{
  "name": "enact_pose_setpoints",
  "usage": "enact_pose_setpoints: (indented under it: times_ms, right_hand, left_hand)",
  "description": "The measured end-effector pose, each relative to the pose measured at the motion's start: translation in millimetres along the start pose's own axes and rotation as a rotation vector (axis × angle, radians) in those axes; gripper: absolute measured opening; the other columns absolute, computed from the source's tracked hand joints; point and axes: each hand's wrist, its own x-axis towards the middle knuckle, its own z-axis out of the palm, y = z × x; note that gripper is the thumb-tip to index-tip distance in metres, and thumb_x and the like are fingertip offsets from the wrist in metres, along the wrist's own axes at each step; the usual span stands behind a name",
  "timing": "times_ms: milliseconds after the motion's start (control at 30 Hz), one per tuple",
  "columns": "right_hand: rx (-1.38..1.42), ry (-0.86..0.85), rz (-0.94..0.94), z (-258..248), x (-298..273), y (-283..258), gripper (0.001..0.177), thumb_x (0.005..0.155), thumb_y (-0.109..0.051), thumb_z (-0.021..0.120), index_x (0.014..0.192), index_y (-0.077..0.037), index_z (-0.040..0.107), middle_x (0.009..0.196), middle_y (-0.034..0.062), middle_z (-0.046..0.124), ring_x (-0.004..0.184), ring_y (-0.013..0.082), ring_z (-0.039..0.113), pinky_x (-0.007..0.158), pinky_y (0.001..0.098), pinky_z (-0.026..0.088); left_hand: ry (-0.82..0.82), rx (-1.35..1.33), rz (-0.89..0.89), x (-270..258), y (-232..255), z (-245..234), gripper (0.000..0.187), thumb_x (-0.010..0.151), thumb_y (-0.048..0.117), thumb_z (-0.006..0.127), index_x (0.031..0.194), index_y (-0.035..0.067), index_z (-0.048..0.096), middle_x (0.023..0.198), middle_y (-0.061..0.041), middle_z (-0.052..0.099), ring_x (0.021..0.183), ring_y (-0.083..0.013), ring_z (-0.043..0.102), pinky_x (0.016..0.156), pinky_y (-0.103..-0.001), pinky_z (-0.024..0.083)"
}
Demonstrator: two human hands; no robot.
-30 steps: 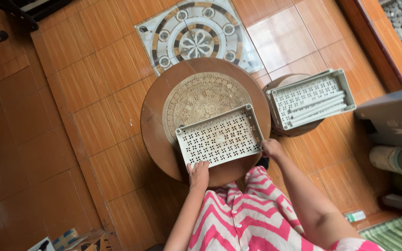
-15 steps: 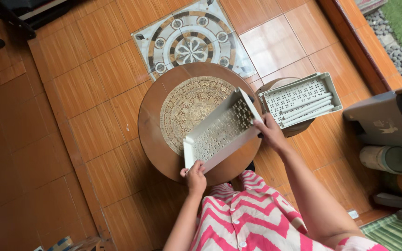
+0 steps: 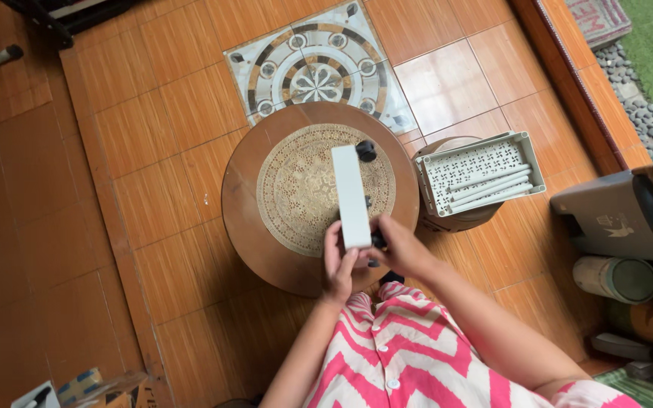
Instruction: The person assembles a white plastic tray by inserting black feet and white rods into designated holes. They repeatedly pick up feet and rods, align them with the tray, and press them into place. The tray is handled one at a time and placed on a round table.
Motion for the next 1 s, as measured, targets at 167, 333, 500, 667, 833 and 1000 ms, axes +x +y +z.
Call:
enact_pose_setpoints:
  times_ms: [167,333,500,667,833,1000]
  right_hand:
    - [-0.018,-0.108,0.029,12,-19,8,0.048,0.083,-0.021,0.084,0.111,-0.003,0.049,0.096,0.0171,0.061,0.085,0.0321,0.062,0.075,0.0389,0.052]
    - [0.263,-0.128,0.248,13,-30,11,0.038,0.091,-0.023,0.075,0.111,-0.004,0.05,0.086,0.0137,0.063,0.071,0.023,0.062,0.063,0.0336,0.052]
    - [1.157,-0.065,0.841,21,-32,25,0.029,0.101,-0.032,0.056,0.109,-0.004,0.054,0.073,0.0102,0.063,0.054,0.0173,0.06,0.045,0.0276,0.047]
    - [1.234,-0.221,0.829,19,-34,48,0.021,0.105,-0.025,0.056,0.113,-0.008,0.047,0.082,0.0108,0.064,0.057,0.0105,0.051,0.05,0.0239,0.041]
    - [0.852,-0.168,0.421,30,-38,47,0.024,0.108,-0.018,0.062,0.118,-0.005,0.044,0.092,0.0083,0.058,0.071,0.0126,0.051,0.059,0.0278,0.043]
    - [-0.007,-0.104,-0.153,21,-41,47,0.035,0.096,-0.019,0.069,0.114,-0.003,0.043,0.1,0.013,0.063,0.086,0.0257,0.07,0.072,0.0369,0.055]
  left_hand:
    - [0.251,0.469,-0.149,24,12,24,0.031,0.095,0.02,0.073,0.112,-0.002,0.06,0.096,-0.006,0.071,0.085,-0.0156,0.069,0.072,-0.031,0.056]
    - [0.271,0.193,-0.272,38,3,21,0.022,0.093,0.015,0.074,0.105,-0.001,0.066,0.087,-0.001,0.071,0.073,-0.011,0.065,0.063,-0.029,0.053]
    - [0.27,0.105,-0.209,35,-4,23,0.02,0.095,0.015,0.072,0.109,0.001,0.067,0.092,0.0,0.07,0.078,-0.0074,0.063,0.069,-0.026,0.052]
    - [0.267,0.128,-0.201,35,-8,17,0.02,0.095,0.015,0.073,0.107,0.001,0.066,0.093,-0.002,0.071,0.079,-0.0078,0.065,0.069,-0.026,0.053]
    - [0.251,0.151,-0.18,38,-12,13,0.021,0.094,0.014,0.074,0.108,-0.001,0.067,0.093,-0.004,0.072,0.079,-0.0082,0.066,0.069,-0.026,0.054]
    - [0.293,0.32,-0.179,35,-3,-8,0.026,0.091,0.012,0.077,0.109,-0.004,0.066,0.092,-0.008,0.072,0.077,-0.0119,0.066,0.068,-0.028,0.055]
